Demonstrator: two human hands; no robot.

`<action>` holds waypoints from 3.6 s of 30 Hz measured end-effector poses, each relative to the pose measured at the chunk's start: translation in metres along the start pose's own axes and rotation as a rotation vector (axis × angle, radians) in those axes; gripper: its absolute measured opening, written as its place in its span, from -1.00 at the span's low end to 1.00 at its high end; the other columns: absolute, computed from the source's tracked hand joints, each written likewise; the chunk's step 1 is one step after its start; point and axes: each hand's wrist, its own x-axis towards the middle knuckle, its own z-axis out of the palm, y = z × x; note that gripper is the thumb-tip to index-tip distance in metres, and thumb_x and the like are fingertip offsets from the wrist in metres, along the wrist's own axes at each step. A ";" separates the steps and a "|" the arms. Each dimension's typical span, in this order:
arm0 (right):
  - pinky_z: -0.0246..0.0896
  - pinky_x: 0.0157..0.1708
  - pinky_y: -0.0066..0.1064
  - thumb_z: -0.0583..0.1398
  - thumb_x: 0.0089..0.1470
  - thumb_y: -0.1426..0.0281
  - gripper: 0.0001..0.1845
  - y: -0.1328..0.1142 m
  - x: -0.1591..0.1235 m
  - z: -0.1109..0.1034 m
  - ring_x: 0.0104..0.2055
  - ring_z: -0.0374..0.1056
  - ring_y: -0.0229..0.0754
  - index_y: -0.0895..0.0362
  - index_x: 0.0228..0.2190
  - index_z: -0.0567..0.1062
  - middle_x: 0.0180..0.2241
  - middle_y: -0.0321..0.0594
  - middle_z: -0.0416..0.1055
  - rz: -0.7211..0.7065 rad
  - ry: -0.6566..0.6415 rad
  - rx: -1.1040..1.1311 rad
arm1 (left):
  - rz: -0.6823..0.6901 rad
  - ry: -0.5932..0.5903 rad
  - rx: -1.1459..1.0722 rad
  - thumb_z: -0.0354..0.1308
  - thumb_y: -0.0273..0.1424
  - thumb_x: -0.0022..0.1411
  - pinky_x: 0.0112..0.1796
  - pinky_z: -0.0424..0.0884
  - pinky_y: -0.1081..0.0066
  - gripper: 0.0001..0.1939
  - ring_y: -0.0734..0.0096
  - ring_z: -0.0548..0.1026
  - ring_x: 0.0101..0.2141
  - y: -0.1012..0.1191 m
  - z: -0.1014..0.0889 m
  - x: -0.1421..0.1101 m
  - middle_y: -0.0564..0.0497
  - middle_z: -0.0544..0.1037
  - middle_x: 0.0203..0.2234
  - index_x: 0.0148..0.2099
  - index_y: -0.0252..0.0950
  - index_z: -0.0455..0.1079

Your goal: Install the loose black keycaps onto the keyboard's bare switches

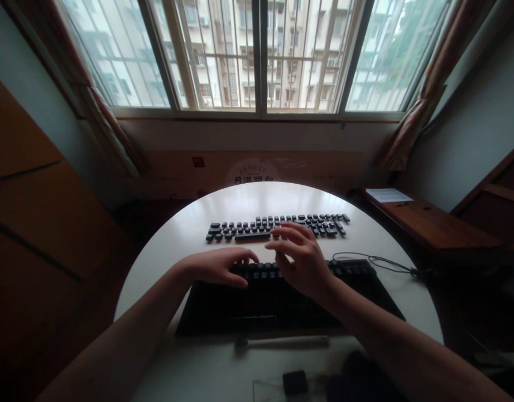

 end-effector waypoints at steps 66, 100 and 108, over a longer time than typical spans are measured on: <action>0.26 -0.37 -0.50 0.38 -0.10 0.38 -0.84 0.133 0.142 0.141 -0.35 0.49 -0.18 0.08 -0.36 0.70 -0.39 -0.26 0.62 0.493 -0.823 -0.190 | 0.027 0.052 0.052 0.34 -0.09 0.04 -0.19 0.37 0.36 -0.38 0.14 0.50 -0.13 -0.013 0.002 -0.001 -0.04 0.56 -0.06 0.13 -0.17 0.42; 0.19 -0.24 -0.35 0.26 0.09 0.42 -0.86 -0.042 -0.006 0.023 -0.23 0.41 -0.13 0.05 -0.27 0.61 -0.26 -0.24 0.55 0.141 -0.650 -0.041 | 0.060 0.027 0.076 0.15 -0.08 0.26 -0.14 0.34 0.39 -0.50 0.24 0.47 -0.11 -0.002 0.001 0.002 -0.06 0.53 -0.05 0.14 -0.26 0.38; 0.03 -0.38 -0.42 0.34 0.01 0.37 -0.93 -0.040 -0.005 0.022 -0.34 0.36 -0.21 0.08 -0.42 0.54 -0.38 -0.31 0.49 0.292 -0.621 -0.038 | 0.040 0.052 0.165 0.17 -0.06 0.22 -0.11 0.35 0.34 -0.48 0.18 0.47 -0.11 0.006 0.006 0.004 -0.07 0.52 -0.06 0.13 -0.24 0.38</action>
